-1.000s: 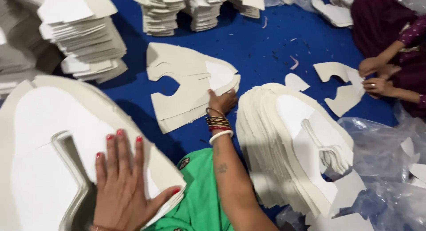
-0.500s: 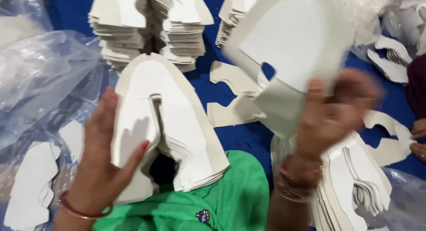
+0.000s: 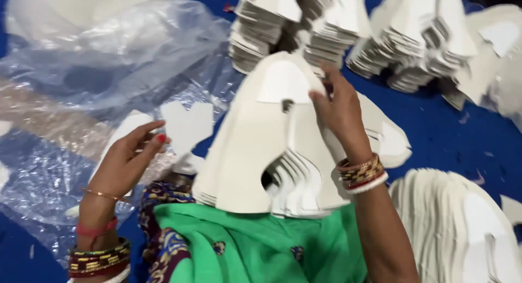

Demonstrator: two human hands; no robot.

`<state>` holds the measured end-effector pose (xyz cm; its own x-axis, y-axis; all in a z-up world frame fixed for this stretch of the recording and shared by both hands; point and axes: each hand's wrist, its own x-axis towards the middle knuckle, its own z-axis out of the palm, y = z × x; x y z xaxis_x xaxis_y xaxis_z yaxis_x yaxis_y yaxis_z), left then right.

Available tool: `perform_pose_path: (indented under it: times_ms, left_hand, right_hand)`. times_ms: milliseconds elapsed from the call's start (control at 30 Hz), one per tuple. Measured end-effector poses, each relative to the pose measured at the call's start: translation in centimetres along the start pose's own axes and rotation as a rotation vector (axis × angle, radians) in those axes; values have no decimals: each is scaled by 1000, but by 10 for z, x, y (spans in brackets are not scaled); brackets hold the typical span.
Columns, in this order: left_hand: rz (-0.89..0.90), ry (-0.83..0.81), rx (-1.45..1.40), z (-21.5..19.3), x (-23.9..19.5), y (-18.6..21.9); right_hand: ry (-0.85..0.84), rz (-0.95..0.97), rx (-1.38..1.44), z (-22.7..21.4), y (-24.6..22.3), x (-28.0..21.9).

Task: The person organizes and stacks cut-out white shoe upper components into tidy piles.

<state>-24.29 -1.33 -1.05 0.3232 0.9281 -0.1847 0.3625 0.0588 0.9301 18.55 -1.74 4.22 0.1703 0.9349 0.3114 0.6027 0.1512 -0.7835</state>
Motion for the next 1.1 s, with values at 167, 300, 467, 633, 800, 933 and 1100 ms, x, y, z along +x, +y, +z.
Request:
perform_pose_path:
  times_ms: [167, 300, 467, 633, 800, 933, 1100]
  left_hand:
    - [-168, 220, 289, -26, 16, -136]
    - [-234, 175, 281, 11, 39, -162]
    - [-334, 46, 567, 82, 53, -138]
    - [-309, 212, 482, 72, 50, -156]
    - [-314, 274, 215, 24, 34, -162]
    - [-103, 604, 589, -49, 7, -251]
    - [-495, 393, 214, -84, -23, -287]
  right_hand:
    - [65, -314, -661, 5, -26, 12]
    - [-165, -345, -449, 43, -126, 43]
    - [-510, -345, -265, 166, -163, 72]
    - [-853, -299, -600, 298, -108, 63]
    - [-1133, -193, -699, 364, -101, 33]
    - [-1202, -214, -635, 413, -93, 3]
    - [-985, -225, -477, 451, -106, -83]
